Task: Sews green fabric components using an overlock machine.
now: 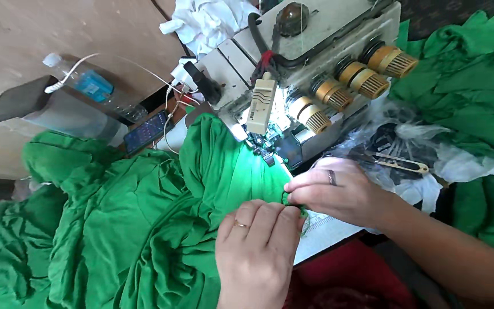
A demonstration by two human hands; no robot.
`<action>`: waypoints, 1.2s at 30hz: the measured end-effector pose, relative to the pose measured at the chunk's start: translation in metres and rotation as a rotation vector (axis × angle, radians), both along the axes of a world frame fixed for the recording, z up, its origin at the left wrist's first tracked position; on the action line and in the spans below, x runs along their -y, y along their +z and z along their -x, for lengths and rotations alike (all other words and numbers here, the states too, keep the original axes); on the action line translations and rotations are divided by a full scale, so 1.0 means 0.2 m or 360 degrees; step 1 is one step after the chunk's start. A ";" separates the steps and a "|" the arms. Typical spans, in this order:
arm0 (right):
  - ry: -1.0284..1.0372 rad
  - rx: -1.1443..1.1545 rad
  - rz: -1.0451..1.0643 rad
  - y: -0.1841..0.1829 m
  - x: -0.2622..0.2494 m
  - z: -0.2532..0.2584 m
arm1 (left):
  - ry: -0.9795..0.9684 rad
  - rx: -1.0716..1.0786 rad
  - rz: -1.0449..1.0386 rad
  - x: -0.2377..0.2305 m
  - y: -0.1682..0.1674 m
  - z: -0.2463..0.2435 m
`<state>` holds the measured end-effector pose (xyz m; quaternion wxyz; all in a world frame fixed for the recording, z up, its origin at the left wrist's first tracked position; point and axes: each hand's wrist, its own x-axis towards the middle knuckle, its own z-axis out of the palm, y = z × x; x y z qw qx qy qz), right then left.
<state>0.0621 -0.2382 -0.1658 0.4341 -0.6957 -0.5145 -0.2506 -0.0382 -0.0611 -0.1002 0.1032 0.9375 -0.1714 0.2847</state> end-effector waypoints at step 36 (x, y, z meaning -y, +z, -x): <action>-0.0216 -0.0453 0.0057 0.02 -0.07 -0.06 | 0.0531 -0.0495 0.0253 -0.30 -0.24 0.19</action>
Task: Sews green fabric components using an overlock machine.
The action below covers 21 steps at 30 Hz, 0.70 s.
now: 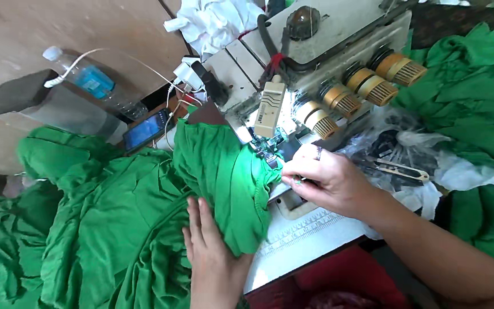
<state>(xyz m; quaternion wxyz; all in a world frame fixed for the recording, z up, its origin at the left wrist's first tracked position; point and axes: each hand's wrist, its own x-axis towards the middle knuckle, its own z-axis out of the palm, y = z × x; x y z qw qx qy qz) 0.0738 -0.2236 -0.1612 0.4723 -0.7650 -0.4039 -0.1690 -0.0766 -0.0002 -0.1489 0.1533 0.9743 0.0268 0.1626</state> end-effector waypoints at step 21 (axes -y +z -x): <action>-0.0249 -0.0199 -0.0013 0.03 -0.09 0.05 | -0.0216 0.0393 -0.0025 -0.31 0.48 -0.27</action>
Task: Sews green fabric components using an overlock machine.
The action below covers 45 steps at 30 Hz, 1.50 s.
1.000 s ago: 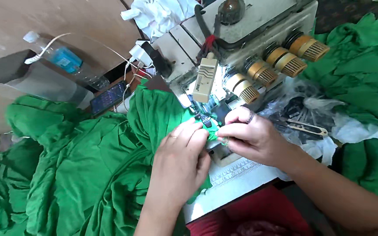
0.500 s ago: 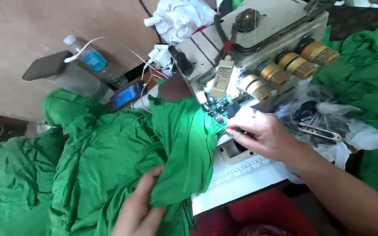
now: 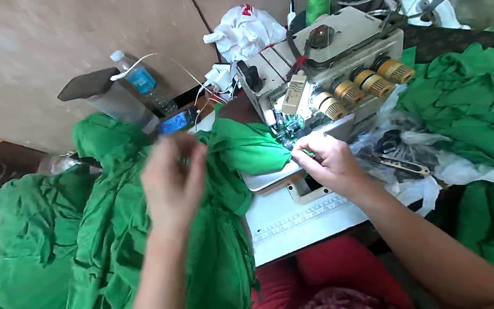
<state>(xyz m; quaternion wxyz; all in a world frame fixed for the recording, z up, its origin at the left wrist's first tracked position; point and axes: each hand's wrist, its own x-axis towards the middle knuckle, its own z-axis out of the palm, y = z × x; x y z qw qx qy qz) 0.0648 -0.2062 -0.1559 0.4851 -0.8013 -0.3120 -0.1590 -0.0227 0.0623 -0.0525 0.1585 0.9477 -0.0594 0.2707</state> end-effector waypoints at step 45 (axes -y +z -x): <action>0.0761 0.0016 -0.0871 0.15 -0.27 0.56 | -0.0123 0.0401 0.1280 0.31 -0.43 0.46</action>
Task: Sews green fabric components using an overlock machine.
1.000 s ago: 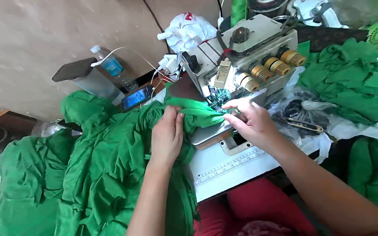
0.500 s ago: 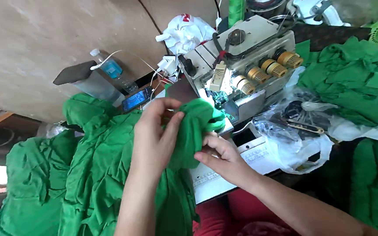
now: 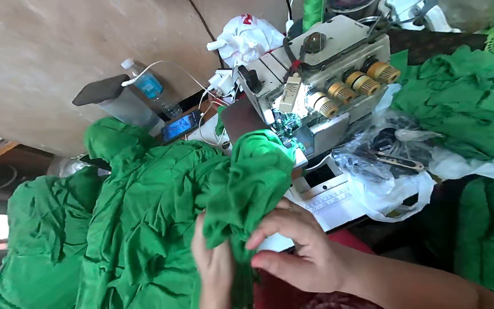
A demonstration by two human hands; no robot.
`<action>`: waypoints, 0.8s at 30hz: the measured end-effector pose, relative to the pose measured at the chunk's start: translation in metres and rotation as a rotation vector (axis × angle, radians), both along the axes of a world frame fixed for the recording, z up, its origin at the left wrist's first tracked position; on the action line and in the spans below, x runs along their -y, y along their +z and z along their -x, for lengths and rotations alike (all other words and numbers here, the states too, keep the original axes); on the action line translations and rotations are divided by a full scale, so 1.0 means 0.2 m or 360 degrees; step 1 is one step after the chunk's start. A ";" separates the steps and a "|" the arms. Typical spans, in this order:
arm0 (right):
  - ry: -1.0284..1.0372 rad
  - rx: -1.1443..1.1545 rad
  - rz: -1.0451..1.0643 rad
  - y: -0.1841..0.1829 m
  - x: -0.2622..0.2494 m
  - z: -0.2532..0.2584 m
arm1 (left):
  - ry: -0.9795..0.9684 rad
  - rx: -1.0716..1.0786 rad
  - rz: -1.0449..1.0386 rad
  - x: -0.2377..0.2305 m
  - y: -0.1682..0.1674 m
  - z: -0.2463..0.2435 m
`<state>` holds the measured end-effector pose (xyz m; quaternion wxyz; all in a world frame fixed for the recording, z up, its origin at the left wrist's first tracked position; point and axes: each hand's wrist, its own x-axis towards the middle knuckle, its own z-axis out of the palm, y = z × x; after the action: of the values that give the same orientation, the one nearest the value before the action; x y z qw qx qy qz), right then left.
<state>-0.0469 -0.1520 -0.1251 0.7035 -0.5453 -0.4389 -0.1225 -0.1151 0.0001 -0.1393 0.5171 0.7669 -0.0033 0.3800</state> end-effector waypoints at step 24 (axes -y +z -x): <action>0.0207 -0.0571 0.0150 -0.16 0.13 0.14 | 0.0013 -0.0253 -0.0776 0.14 0.01 0.18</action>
<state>-0.0750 -0.1789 -0.1571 0.7507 -0.5611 -0.3460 0.0432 -0.1508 -0.0289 -0.1368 0.3142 0.8964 -0.0511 0.3084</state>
